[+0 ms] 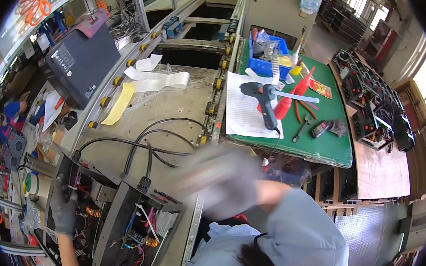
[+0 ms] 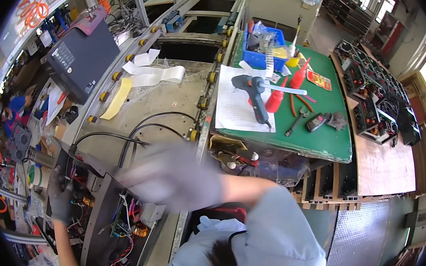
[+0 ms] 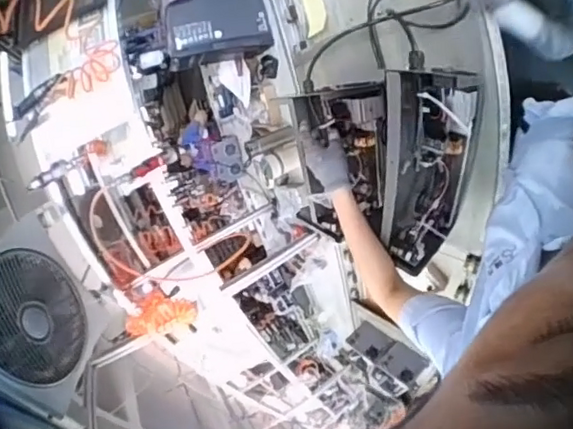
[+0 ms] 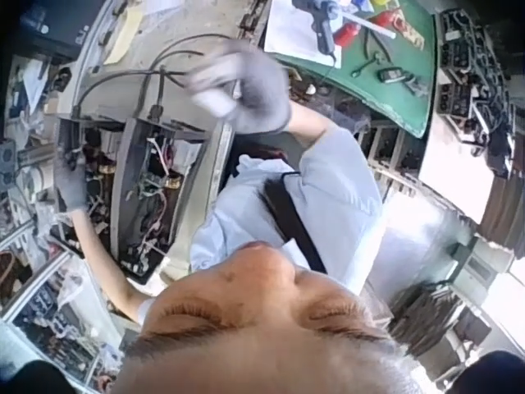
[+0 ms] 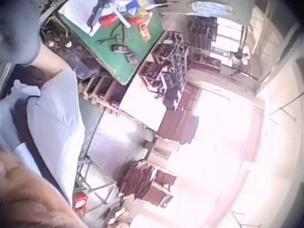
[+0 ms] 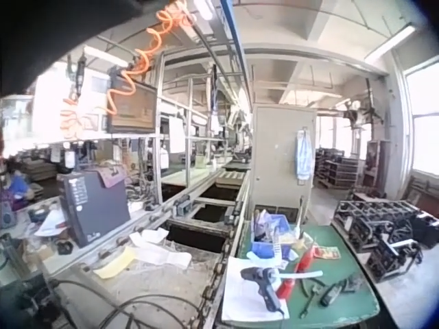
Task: Assembling internal components and applying labels to electronic housing units on a conveyor line.
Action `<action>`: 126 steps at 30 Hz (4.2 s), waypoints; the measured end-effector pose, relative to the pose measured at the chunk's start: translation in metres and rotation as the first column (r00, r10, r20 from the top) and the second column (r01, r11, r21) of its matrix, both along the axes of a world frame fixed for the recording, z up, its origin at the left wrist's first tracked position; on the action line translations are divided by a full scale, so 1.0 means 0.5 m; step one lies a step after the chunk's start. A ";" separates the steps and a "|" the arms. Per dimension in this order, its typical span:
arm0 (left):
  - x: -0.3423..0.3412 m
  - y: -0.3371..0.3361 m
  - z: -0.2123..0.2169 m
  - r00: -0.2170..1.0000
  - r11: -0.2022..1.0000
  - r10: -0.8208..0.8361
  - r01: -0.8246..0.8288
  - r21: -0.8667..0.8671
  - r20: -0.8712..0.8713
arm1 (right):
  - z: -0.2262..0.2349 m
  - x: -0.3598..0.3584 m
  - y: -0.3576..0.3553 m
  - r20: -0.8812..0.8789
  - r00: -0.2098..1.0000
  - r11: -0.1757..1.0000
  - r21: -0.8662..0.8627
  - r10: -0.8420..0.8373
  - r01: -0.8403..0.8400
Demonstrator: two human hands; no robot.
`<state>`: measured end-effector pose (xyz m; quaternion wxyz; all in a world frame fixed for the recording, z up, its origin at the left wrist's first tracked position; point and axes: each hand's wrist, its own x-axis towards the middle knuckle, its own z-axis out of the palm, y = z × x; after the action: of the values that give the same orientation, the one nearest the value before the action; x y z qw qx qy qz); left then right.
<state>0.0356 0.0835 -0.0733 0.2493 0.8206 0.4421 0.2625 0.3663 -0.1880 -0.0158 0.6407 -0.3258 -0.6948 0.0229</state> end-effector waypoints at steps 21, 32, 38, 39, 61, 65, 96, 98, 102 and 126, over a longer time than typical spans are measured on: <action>0.050 -0.031 0.045 0.998 0.892 0.037 -0.008 0.452 -0.054 | -0.397 0.764 -0.364 0.940 -0.029 -0.539 -0.169 -0.339 0.825; 0.104 -0.105 0.188 0.993 0.768 -0.117 0.068 0.637 0.034 | -0.095 0.614 -0.482 0.092 -0.312 -0.270 0.313 -0.946 0.910; 0.243 -0.202 0.316 0.906 0.745 -0.424 0.353 0.566 -0.006 | 0.199 0.276 -0.118 0.165 0.495 0.522 0.296 -0.853 0.800; 0.229 -0.206 0.316 0.906 0.798 -0.421 0.350 0.491 0.037 | 0.194 0.206 -0.006 0.234 0.689 0.728 0.196 -0.686 0.657; 0.016 -0.072 0.092 0.503 0.795 -0.275 0.598 0.100 -0.820 | 0.143 -0.162 0.538 0.941 0.262 0.971 0.177 -0.216 0.162; 0.016 -0.060 0.074 0.624 0.906 -0.178 0.405 0.120 -0.760 | 0.117 -0.202 0.547 0.949 0.112 0.953 0.301 -0.296 -0.027; -0.157 -0.052 0.197 0.978 0.989 0.075 -0.048 -0.142 0.195 | 0.079 -0.325 0.483 0.984 0.179 1.000 0.016 -0.019 0.018; -0.214 -0.075 0.155 0.934 0.961 0.037 0.064 -0.267 0.355 | 0.066 -0.376 0.474 0.969 0.237 0.991 0.098 -0.075 -0.091; -0.234 -0.139 0.139 0.780 0.998 0.048 -0.006 0.068 -0.624 | -0.004 -0.449 0.503 0.974 0.140 0.977 0.193 -0.179 -0.090; -0.321 -0.127 0.112 0.790 0.970 0.222 -0.121 0.210 -0.571 | -0.056 -0.550 0.483 0.982 0.158 0.994 0.108 -0.102 -0.029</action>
<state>-0.1249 0.0201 -0.0173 0.0071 0.8351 0.5477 0.0510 0.0915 0.0535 -0.0436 0.0531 -0.2466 -0.9362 -0.2445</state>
